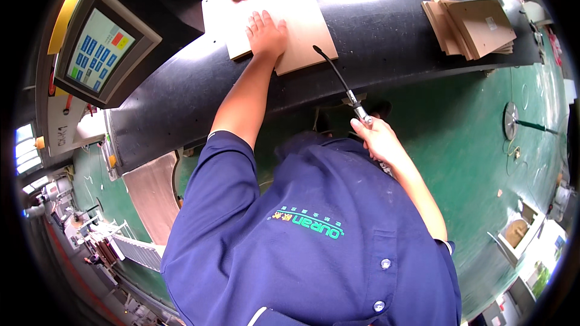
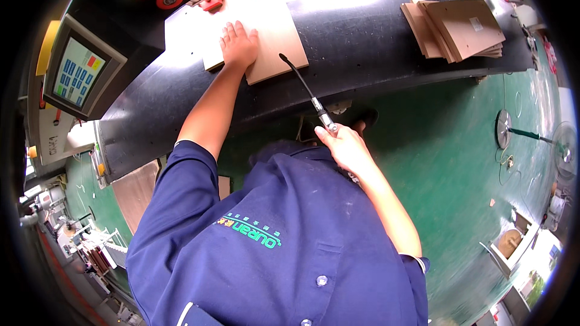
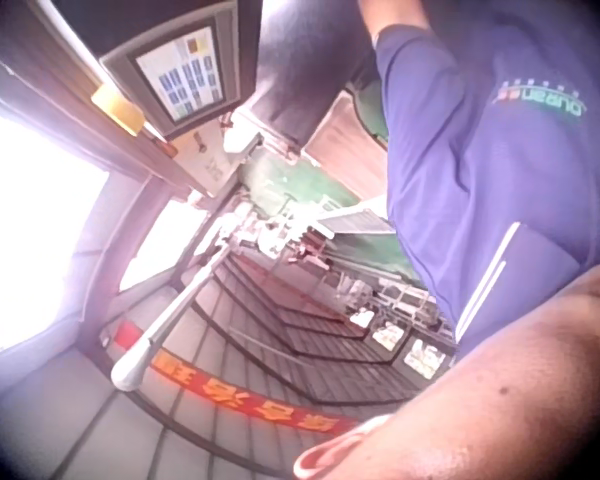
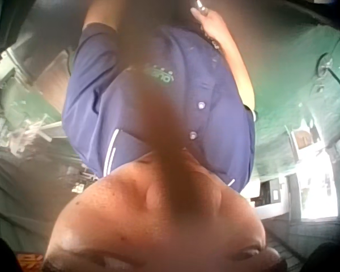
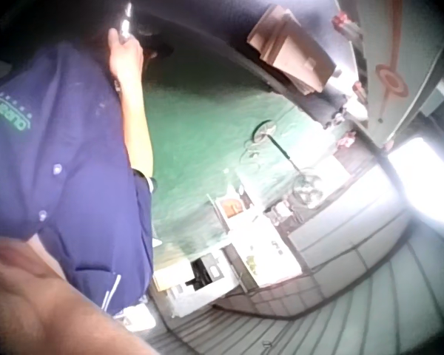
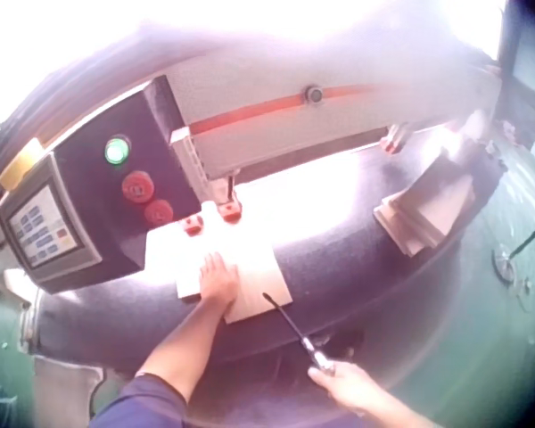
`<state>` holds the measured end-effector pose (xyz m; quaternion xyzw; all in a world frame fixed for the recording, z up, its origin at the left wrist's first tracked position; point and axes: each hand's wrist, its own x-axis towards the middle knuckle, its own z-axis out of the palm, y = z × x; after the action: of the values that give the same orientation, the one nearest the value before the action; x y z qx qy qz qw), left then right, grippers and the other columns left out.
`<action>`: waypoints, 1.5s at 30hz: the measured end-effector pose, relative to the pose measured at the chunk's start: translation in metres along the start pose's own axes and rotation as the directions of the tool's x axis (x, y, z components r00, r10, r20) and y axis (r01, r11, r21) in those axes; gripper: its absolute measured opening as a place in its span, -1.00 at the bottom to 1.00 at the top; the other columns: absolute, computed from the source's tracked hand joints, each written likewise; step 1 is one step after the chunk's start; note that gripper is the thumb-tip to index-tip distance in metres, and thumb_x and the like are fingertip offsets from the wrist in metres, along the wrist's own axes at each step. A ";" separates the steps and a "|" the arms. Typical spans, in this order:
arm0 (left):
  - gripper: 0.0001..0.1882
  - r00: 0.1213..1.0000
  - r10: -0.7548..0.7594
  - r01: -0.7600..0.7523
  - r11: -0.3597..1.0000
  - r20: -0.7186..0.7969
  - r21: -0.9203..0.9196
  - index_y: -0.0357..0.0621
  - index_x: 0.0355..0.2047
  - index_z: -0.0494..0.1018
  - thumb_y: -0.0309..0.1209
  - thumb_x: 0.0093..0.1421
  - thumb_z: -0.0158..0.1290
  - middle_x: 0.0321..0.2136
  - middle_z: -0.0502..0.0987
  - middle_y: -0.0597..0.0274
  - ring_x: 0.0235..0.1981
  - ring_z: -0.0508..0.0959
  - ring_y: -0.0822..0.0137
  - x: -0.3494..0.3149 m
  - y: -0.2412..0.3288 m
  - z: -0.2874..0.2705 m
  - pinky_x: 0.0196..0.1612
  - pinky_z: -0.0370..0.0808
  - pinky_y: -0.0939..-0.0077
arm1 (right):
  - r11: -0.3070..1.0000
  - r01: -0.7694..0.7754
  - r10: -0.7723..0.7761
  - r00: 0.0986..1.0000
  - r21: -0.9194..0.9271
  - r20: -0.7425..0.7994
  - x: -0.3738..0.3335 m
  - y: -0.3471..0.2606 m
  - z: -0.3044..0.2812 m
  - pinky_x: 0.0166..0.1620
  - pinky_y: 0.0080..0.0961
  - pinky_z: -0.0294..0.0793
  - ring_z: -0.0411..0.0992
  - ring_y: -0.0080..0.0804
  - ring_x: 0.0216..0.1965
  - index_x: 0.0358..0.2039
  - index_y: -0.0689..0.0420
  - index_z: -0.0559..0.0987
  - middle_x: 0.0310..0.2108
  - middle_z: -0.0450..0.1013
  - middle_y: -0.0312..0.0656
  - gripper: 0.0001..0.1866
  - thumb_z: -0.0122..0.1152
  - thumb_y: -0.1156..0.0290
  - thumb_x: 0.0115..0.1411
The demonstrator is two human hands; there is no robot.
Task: The person uses a woodworking machine by interacting with a touch screen control panel, then places and cleans several wooden boards on a conveyor belt using a handheld air nozzle, eventually stacking the boards.
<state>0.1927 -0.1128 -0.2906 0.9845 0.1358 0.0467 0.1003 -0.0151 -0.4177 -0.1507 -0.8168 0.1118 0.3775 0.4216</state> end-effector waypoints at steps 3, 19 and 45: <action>-0.20 1.000 0.000 0.000 1.000 0.015 -0.004 -0.24 0.41 -0.04 0.07 0.36 -0.32 0.43 -0.11 -0.15 0.47 -0.16 -0.04 0.000 0.002 -0.002 0.45 -0.26 0.06 | 1.000 -0.001 0.001 1.000 -0.013 0.006 0.001 0.002 -0.003 -0.15 -0.29 0.42 0.47 -0.30 -0.38 -0.32 0.27 0.50 -0.51 0.46 -0.10 -0.44 0.09 -0.10 0.31; -0.20 0.999 -0.009 0.010 1.000 0.051 -0.004 -0.24 0.42 -0.06 0.08 0.36 -0.33 0.44 -0.13 -0.15 0.47 -0.18 -0.05 0.000 0.003 -0.007 0.45 -0.27 0.06 | 0.999 0.030 -0.028 0.999 -0.033 0.038 0.005 -0.005 -0.004 -0.16 -0.26 0.42 0.49 -0.21 -0.37 -0.37 0.26 0.52 -0.49 0.49 -0.06 -0.45 0.10 -0.09 0.30; -0.21 1.000 -0.001 0.001 1.000 -0.002 0.012 -0.23 0.41 -0.02 0.07 0.36 -0.31 0.43 -0.10 -0.13 0.46 -0.14 -0.04 0.001 -0.001 0.000 0.44 -0.25 0.04 | 0.995 -0.094 0.097 0.989 -0.025 0.111 0.009 -0.013 0.004 -0.13 -0.28 0.45 0.52 -0.19 -0.33 -0.25 0.23 0.54 -0.44 0.53 -0.06 -0.45 0.09 -0.12 0.29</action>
<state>0.1933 -0.1115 -0.2912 0.9850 0.1367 0.0468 0.0943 -0.0046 -0.4057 -0.1505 -0.7923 0.1233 0.4434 0.4005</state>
